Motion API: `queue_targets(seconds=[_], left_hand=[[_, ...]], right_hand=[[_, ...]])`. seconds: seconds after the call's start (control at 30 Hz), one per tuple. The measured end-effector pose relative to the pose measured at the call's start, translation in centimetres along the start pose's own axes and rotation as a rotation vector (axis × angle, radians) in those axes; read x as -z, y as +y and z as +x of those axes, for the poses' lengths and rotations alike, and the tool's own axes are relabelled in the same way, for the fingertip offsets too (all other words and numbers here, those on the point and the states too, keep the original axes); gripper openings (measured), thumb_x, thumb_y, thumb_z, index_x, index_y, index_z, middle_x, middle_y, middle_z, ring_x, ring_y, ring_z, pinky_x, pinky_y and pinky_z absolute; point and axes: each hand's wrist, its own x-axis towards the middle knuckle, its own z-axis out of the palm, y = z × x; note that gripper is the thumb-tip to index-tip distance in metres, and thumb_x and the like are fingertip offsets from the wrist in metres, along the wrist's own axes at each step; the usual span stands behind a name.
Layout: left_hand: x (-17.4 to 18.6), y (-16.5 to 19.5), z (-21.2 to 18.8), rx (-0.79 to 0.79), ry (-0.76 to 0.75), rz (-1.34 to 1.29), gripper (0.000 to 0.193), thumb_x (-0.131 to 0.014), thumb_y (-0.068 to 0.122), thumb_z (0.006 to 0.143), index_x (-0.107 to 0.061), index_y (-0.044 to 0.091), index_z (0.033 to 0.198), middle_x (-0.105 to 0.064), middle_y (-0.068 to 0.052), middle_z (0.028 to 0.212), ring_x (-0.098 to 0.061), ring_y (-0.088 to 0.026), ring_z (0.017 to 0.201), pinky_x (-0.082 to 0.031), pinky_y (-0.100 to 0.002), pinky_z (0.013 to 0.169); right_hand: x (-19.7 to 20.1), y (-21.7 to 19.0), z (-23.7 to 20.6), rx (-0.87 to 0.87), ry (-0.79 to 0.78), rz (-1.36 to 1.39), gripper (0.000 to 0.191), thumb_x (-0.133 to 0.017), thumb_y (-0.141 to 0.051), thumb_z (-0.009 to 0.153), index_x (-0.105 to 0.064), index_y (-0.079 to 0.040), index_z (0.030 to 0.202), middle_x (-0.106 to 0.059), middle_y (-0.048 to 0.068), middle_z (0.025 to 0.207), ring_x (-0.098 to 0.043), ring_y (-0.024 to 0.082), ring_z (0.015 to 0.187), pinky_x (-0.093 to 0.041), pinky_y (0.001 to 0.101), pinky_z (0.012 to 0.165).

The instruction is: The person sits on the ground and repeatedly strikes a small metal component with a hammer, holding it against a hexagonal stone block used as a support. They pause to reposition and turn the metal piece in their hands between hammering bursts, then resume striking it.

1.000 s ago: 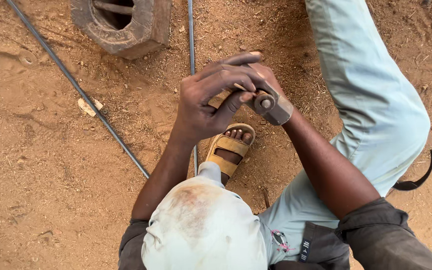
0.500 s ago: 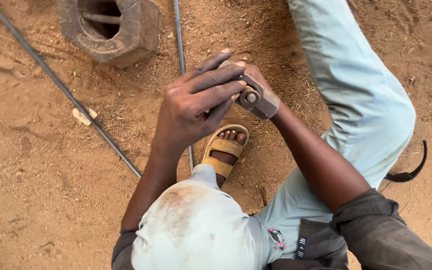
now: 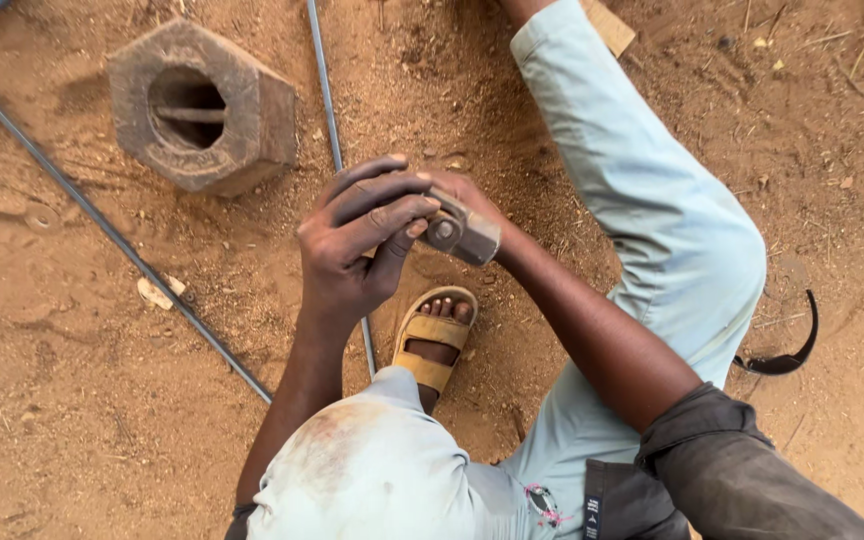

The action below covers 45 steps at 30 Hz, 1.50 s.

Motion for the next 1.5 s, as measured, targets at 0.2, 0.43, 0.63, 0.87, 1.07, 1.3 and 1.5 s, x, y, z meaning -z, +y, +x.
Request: queue_targets(seconds=[0.2,0.43,0.63,0.87,1.07,1.3,1.5], left_hand=[[-0.2,0.1,-0.3,-0.012,0.024,-0.026,0.014,-0.081,0.009,0.089,-0.079,0.012,0.103,-0.076,-0.005,0.111,-0.071,-0.029,0.115,-0.058,-0.043,0.105],[0.7,-0.8,-1.6,-0.041,0.092,-0.053,0.014,-0.078,0.013,0.094,-0.078,0.015,0.108,-0.075,-0.005,0.118,-0.068,-0.029,0.123,-0.056,-0.044,0.111],[0.4,-1.1,-2.0,-0.044,0.12,-0.027,0.017,-0.079,0.017,0.091,-0.078,0.013,0.108,-0.077,-0.004,0.112,-0.071,-0.024,0.111,-0.059,-0.041,0.102],[0.8,-1.6,-2.9,-0.015,0.111,-0.157,0.017,-0.076,0.012,0.093,-0.077,0.014,0.11,-0.077,-0.003,0.113,-0.074,-0.019,0.108,-0.061,-0.038,0.099],[0.7,-1.7,-3.3,-0.058,0.106,-0.18,0.019,-0.075,0.009,0.093,-0.077,0.015,0.111,-0.075,-0.001,0.119,-0.074,-0.02,0.113,-0.061,-0.037,0.102],[0.0,-1.8,-3.0,-0.089,0.189,-0.201,0.017,-0.075,0.013,0.094,-0.076,0.014,0.111,-0.074,-0.001,0.118,-0.074,-0.019,0.109,-0.063,-0.035,0.097],[-1.1,-2.5,-2.8,-0.092,0.24,-0.23,0.015,-0.075,0.015,0.095,-0.076,0.013,0.109,-0.075,-0.002,0.115,-0.077,-0.019,0.103,-0.065,-0.033,0.092]], right_hand=[[-0.2,0.7,-0.3,0.051,-0.013,-0.043,0.045,-0.084,-0.029,0.088,-0.065,-0.009,0.124,-0.07,0.008,0.121,-0.069,0.023,0.114,-0.059,0.0408,0.096],[-0.1,1.6,1.2,-0.132,-0.129,0.063,0.033,-0.063,-0.029,0.096,-0.065,-0.008,0.122,-0.068,0.011,0.112,-0.068,0.022,0.098,-0.059,0.0355,0.077],[1.1,3.4,0.8,0.063,-0.213,-0.016,0.027,-0.053,-0.021,0.101,-0.058,-0.006,0.122,-0.063,0.01,0.114,-0.065,0.018,0.102,-0.057,0.0319,0.077],[0.8,3.0,2.1,0.05,-0.268,-0.541,0.017,-0.054,-0.02,0.1,-0.062,-0.009,0.11,-0.065,0.007,0.105,-0.066,0.016,0.09,-0.059,0.032,0.068],[0.9,2.1,1.6,-0.017,-0.275,-0.726,0.016,-0.057,-0.02,0.099,-0.063,-0.01,0.11,-0.066,0.007,0.104,-0.065,0.018,0.088,-0.058,0.0327,0.07],[1.4,-7.2,-0.8,-0.257,-0.094,-0.474,0.049,-0.077,-0.016,0.083,-0.055,-0.007,0.125,-0.068,0.011,0.114,-0.067,0.02,0.099,-0.057,0.033,0.078],[-1.3,-21.9,-5.0,-0.062,0.264,-0.146,0.039,-0.051,-0.02,0.112,-0.055,-0.001,0.146,-0.065,0.014,0.139,-0.064,0.023,0.132,-0.049,0.0372,0.119]])
